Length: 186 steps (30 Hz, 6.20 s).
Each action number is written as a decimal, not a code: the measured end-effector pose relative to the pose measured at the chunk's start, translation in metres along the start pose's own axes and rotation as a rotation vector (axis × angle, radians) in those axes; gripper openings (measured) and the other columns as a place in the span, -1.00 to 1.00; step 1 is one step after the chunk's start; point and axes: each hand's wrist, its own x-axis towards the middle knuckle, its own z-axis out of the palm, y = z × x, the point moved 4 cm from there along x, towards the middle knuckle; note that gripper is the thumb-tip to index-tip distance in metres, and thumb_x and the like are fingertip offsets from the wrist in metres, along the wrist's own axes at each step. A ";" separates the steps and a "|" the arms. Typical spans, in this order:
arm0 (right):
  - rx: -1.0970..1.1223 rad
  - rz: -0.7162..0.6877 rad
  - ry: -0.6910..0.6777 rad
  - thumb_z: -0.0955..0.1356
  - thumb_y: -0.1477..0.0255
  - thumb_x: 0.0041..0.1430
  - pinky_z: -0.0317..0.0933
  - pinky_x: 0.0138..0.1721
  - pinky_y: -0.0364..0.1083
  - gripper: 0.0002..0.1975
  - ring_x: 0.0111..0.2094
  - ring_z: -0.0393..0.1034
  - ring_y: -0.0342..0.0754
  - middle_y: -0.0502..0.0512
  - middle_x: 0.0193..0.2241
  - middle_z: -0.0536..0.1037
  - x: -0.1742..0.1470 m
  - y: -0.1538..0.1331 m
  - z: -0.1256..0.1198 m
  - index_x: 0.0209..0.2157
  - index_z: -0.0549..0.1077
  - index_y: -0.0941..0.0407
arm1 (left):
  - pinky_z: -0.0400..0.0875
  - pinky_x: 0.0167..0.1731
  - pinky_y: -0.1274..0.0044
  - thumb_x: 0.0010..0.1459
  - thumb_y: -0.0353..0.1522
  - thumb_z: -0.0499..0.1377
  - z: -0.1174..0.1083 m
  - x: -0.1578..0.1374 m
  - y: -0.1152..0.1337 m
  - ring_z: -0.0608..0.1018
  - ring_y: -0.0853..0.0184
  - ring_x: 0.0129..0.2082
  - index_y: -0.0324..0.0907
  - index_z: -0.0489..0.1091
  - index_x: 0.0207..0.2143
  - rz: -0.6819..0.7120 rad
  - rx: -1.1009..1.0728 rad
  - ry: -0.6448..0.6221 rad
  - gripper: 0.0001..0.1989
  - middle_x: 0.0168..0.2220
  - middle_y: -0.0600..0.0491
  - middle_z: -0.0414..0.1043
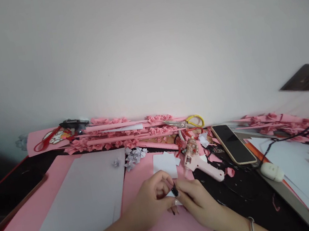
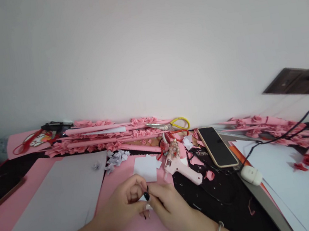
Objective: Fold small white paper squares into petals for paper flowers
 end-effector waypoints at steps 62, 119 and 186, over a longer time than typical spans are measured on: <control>0.084 -0.001 0.280 0.28 0.52 0.17 0.14 -0.41 -0.14 -0.85 -0.43 0.21 -0.11 0.01 -0.40 0.33 -0.003 0.017 -0.013 -0.20 0.29 0.08 | 0.41 -0.45 0.59 -0.06 -0.26 0.32 -0.025 0.006 0.012 0.58 0.37 -0.51 -0.23 0.44 -0.34 -0.255 -0.036 -0.029 -0.73 -0.52 0.07 0.56; -0.057 0.123 0.295 0.21 0.45 0.23 0.01 -0.49 -0.15 -0.80 -0.53 0.11 -0.14 -0.06 -0.55 0.24 -0.002 0.024 -0.006 -0.49 0.16 0.10 | 0.40 -0.42 0.54 -0.03 -0.41 0.26 -0.015 0.007 -0.002 0.55 0.36 -0.47 -0.19 0.27 -0.31 -0.124 0.033 -0.092 -0.77 -0.49 0.14 0.49; -0.065 0.182 0.114 0.18 0.36 0.24 -0.07 -0.58 -0.18 -0.67 -0.61 0.03 -0.17 -0.09 -0.66 0.15 0.003 0.023 -0.006 -0.60 0.11 0.09 | 0.46 -0.46 0.51 0.04 -0.38 0.26 -0.015 0.002 -0.006 0.63 0.23 -0.47 -0.14 0.19 -0.01 -0.201 0.007 -0.231 -0.53 -0.52 0.07 0.55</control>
